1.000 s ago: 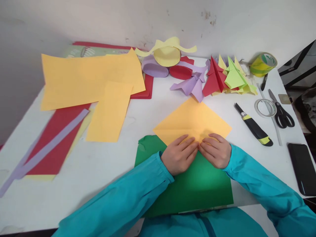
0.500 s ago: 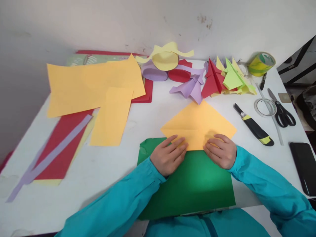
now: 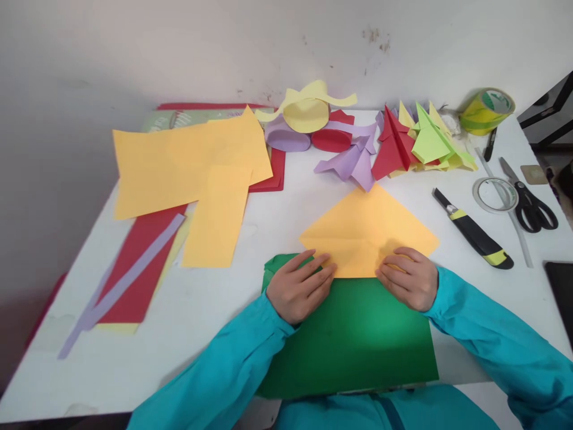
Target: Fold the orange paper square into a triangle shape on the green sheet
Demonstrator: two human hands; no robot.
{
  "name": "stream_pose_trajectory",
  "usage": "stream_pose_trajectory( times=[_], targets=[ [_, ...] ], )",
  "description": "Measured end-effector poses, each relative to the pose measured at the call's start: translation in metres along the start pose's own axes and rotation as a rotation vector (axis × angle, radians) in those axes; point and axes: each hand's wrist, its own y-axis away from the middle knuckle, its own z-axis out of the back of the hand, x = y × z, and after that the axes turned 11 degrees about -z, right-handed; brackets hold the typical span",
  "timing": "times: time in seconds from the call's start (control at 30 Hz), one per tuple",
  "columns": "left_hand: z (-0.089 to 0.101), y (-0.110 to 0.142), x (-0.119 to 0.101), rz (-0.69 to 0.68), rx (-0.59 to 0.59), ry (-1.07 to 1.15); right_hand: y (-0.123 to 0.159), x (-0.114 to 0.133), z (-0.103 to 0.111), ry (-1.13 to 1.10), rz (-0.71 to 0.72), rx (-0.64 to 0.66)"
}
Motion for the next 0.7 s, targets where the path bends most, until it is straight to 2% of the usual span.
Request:
stream_pose_trajectory(
  times=[0.17,0.27,0.4,0.5,0.7],
  targets=[
    [0.004,0.006,0.012,-0.002,0.003,-0.004,0.007,-0.002,-0.006,-0.023,-0.023,-0.043],
    [0.006,0.004,0.014,0.022,-0.041,-0.016,0.006,-0.003,-0.006,-0.012,-0.015,-0.047],
    [-0.001,-0.017,-0.002,0.036,-0.064,0.049,0.004,0.001,-0.008,-0.027,-0.027,-0.058],
    [-0.011,-0.032,-0.016,-0.051,-0.021,0.070,0.003,0.006,-0.011,-0.040,-0.020,-0.037],
    [-0.018,-0.032,-0.018,-0.076,-0.035,0.087,0.000,0.007,-0.006,0.028,0.019,0.008]
  ],
)
